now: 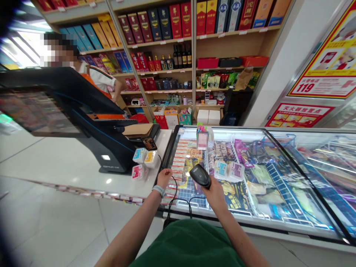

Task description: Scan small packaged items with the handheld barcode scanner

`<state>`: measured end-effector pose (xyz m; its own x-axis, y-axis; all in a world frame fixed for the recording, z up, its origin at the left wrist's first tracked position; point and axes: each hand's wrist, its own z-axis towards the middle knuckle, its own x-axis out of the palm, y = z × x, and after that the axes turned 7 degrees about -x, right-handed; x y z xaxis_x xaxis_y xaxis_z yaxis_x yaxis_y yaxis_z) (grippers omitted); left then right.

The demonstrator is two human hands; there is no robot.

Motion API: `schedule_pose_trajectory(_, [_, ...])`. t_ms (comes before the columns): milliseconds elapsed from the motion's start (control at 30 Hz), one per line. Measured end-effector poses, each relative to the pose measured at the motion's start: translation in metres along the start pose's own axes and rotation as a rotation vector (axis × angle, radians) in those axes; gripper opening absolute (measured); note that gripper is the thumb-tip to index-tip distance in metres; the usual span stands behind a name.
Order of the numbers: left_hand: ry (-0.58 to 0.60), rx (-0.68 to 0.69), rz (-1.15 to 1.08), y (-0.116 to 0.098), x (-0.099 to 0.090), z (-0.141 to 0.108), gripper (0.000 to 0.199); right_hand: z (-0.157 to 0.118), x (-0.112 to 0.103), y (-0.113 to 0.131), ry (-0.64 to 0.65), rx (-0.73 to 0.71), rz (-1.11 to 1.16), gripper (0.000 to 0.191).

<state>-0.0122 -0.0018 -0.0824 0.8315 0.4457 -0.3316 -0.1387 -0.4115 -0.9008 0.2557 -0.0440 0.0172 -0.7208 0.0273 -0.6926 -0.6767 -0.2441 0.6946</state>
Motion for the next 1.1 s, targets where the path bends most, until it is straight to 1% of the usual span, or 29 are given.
schedule_pose_trajectory(100, [-0.022, 0.144, 0.198, -0.003, -0.016, 0.005, 0.016, 0.001, 0.001, 0.001, 0.009, 0.002, 0.017, 0.027])
schedule_pose_trajectory(167, [-0.092, 0.245, 0.344, -0.009, -0.028, 0.007, 0.02, 0.002, 0.001, 0.001, 0.013, 0.003, 0.03, 0.027])
schedule_pose_trajectory(233, [-0.188, 0.333, 0.504, -0.018, -0.039, 0.006, 0.027, 0.003, 0.003, 0.001, 0.015, 0.005, 0.041, 0.027])
schedule_pose_trajectory(300, [-0.285, 0.348, 0.647, -0.027, -0.048, 0.007, 0.037, 0.004, 0.003, 0.001, 0.014, 0.008, 0.048, 0.029])
schedule_pose_trajectory(367, [-0.345, 0.327, 0.765, -0.034, -0.054, 0.01, 0.048, 0.004, 0.004, 0.001, 0.013, 0.01, 0.051, 0.029])
schedule_pose_trajectory(433, [-0.345, 0.313, 0.867, -0.037, -0.059, 0.016, 0.058, 0.005, 0.004, 0.002, 0.012, 0.011, 0.047, 0.029])
schedule_pose_trajectory(533, [-0.284, 0.28, 0.983, -0.037, -0.063, 0.026, 0.066, 0.005, 0.005, 0.002, 0.014, 0.01, 0.047, 0.03])
schedule_pose_trajectory(600, [-0.261, 0.26, 1.027, -0.035, -0.066, 0.032, 0.068, 0.005, 0.005, 0.002, 0.016, 0.009, 0.058, 0.032])
schedule_pose_trajectory(733, [-0.274, 0.257, 1.07, -0.034, -0.07, 0.037, 0.062, 0.005, 0.004, 0.001, 0.012, 0.015, 0.054, 0.032])
schedule_pose_trajectory(900, [-0.284, 0.314, 1.087, -0.037, -0.078, 0.038, 0.051, 0.005, 0.002, 0.001, 0.018, 0.018, 0.036, 0.031])
schedule_pose_trajectory(1100, [-0.297, 0.371, 1.069, -0.038, -0.084, 0.033, 0.045, 0.007, 0.001, 0.003, 0.023, 0.03, 0.009, 0.03])
